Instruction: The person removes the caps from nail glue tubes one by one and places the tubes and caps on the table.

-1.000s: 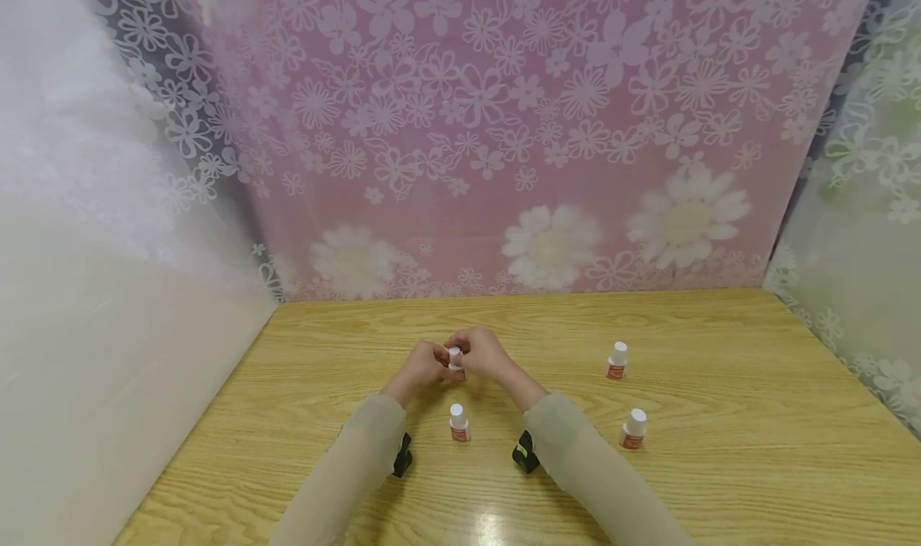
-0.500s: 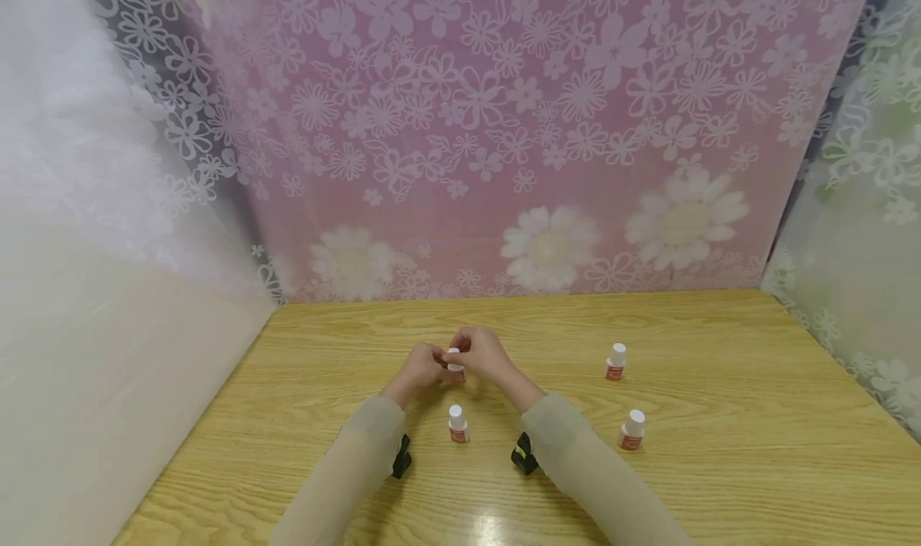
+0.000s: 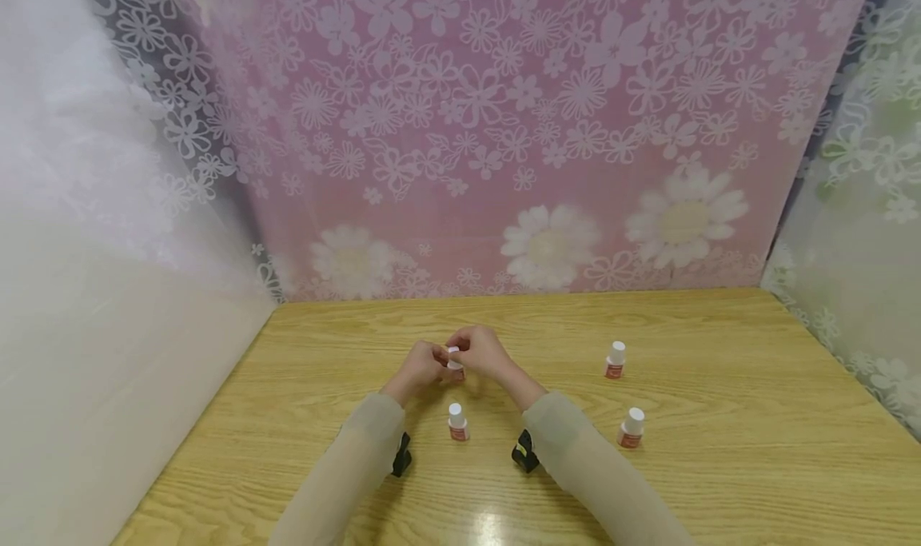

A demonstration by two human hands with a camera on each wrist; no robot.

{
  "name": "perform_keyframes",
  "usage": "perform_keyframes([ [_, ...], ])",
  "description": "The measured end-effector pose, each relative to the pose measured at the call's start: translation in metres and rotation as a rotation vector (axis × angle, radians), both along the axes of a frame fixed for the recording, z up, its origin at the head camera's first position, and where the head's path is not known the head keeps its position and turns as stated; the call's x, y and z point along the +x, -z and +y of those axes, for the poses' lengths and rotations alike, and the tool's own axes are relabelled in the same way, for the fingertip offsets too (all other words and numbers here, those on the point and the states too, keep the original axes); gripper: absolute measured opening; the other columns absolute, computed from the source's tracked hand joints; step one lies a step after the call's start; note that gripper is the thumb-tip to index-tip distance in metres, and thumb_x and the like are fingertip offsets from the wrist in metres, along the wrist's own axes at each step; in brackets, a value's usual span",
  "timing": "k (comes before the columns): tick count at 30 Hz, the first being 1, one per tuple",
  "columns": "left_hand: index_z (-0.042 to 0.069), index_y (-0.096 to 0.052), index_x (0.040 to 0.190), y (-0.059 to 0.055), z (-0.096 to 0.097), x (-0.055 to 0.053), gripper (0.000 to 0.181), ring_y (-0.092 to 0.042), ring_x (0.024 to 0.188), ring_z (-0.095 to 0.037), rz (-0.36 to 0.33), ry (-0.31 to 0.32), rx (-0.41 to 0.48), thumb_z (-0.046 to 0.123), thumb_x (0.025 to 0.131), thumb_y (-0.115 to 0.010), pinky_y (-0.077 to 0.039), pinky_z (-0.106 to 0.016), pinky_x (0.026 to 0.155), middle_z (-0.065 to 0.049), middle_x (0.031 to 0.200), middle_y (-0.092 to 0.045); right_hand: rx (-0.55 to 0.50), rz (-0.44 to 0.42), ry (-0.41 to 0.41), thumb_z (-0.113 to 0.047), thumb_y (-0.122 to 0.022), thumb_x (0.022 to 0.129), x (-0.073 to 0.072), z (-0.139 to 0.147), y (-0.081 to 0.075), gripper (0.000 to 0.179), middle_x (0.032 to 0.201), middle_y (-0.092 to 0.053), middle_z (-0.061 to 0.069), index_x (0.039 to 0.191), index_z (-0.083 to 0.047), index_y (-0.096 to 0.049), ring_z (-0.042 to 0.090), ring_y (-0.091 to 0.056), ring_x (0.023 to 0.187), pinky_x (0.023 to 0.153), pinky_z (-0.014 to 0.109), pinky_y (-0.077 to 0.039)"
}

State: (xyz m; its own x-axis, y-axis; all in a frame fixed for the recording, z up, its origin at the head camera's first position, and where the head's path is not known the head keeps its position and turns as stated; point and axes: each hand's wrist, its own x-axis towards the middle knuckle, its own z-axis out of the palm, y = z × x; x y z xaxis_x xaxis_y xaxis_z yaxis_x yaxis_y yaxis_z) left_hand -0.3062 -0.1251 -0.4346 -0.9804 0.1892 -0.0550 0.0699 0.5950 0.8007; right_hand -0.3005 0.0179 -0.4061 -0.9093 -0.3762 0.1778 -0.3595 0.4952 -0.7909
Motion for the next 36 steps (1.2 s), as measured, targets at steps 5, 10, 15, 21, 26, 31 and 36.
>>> perform_keyframes([
  [5, 0.000, -0.067, 0.073, -0.0006, 0.0002, 0.0007, 0.015, -0.040, 0.050, -0.008, -0.001, 0.006, 0.004, 0.011, 0.068, -0.077, -0.034, -0.021, 0.047, 0.003, 0.054, -0.052, 0.000, -0.005, -0.008, -0.002, -0.062, 0.080, -0.0012, -0.0001, 0.0017, 0.015, 0.090, -0.063, 0.009, 0.095, 0.000, -0.066, 0.022, -0.057, 0.084, 0.069, 0.032, -0.046],
  [10, 0.000, -0.065, 0.068, 0.0022, -0.0010, 0.0002, 0.017, -0.037, 0.047, -0.008, -0.002, 0.006, 0.002, 0.012, 0.067, -0.078, -0.032, -0.021, 0.046, 0.003, 0.049, -0.046, 0.002, -0.015, 0.005, -0.012, -0.069, 0.077, -0.0019, -0.0002, 0.0038, 0.023, 0.088, -0.062, 0.008, 0.095, 0.001, -0.064, 0.019, -0.057, 0.081, 0.068, 0.030, -0.046],
  [15, 0.000, -0.061, 0.063, 0.0042, -0.0004, -0.0007, 0.021, -0.034, 0.046, -0.008, -0.005, 0.004, 0.022, 0.013, 0.067, -0.078, -0.030, -0.021, 0.046, 0.003, 0.047, -0.042, -0.001, -0.006, 0.047, -0.018, -0.072, 0.075, 0.0010, 0.0007, 0.0024, 0.022, 0.077, -0.058, 0.003, 0.084, -0.002, -0.061, 0.016, -0.053, 0.071, 0.061, 0.029, -0.044],
  [21, 0.002, -0.057, 0.060, 0.0047, -0.0005, -0.0007, 0.025, -0.035, 0.046, -0.009, -0.013, 0.006, 0.012, 0.015, 0.068, -0.078, -0.031, -0.022, 0.046, 0.003, 0.046, -0.041, -0.003, 0.010, 0.053, -0.015, -0.069, 0.078, 0.0019, 0.0015, 0.0022, 0.012, 0.073, -0.057, 0.001, 0.078, -0.006, -0.061, 0.013, -0.053, 0.068, 0.059, 0.026, -0.043],
  [26, 0.002, -0.061, 0.064, 0.0056, -0.0013, -0.0023, 0.021, -0.036, 0.048, -0.009, -0.010, 0.008, 0.014, 0.015, 0.068, -0.077, -0.032, -0.022, 0.047, 0.004, 0.048, -0.042, -0.003, 0.028, 0.035, -0.012, -0.067, 0.079, -0.0007, 0.0016, 0.0032, 0.010, 0.076, -0.060, 0.002, 0.080, -0.004, -0.062, 0.015, -0.056, 0.073, 0.063, 0.027, -0.045],
  [31, 0.003, -0.060, 0.062, 0.0054, -0.0015, -0.0029, 0.022, -0.037, 0.047, -0.009, 0.000, -0.002, 0.008, 0.014, 0.067, -0.078, -0.032, -0.021, 0.046, 0.003, 0.048, -0.043, -0.004, 0.024, 0.031, -0.011, -0.067, 0.079, -0.0005, 0.0008, 0.0012, 0.009, 0.079, -0.062, 0.004, 0.082, -0.003, -0.065, 0.017, -0.057, 0.078, 0.068, 0.029, -0.046],
  [36, 0.007, -0.052, 0.057, 0.0043, -0.0013, -0.0024, 0.029, -0.037, 0.046, -0.009, -0.005, -0.016, 0.004, 0.014, 0.066, -0.078, -0.031, -0.022, 0.044, 0.003, 0.047, -0.041, -0.002, 0.006, 0.030, -0.009, -0.066, 0.080, 0.0013, 0.0002, -0.0017, 0.010, 0.084, -0.063, 0.006, 0.087, -0.001, -0.066, 0.020, -0.058, 0.082, 0.070, 0.031, -0.046],
])
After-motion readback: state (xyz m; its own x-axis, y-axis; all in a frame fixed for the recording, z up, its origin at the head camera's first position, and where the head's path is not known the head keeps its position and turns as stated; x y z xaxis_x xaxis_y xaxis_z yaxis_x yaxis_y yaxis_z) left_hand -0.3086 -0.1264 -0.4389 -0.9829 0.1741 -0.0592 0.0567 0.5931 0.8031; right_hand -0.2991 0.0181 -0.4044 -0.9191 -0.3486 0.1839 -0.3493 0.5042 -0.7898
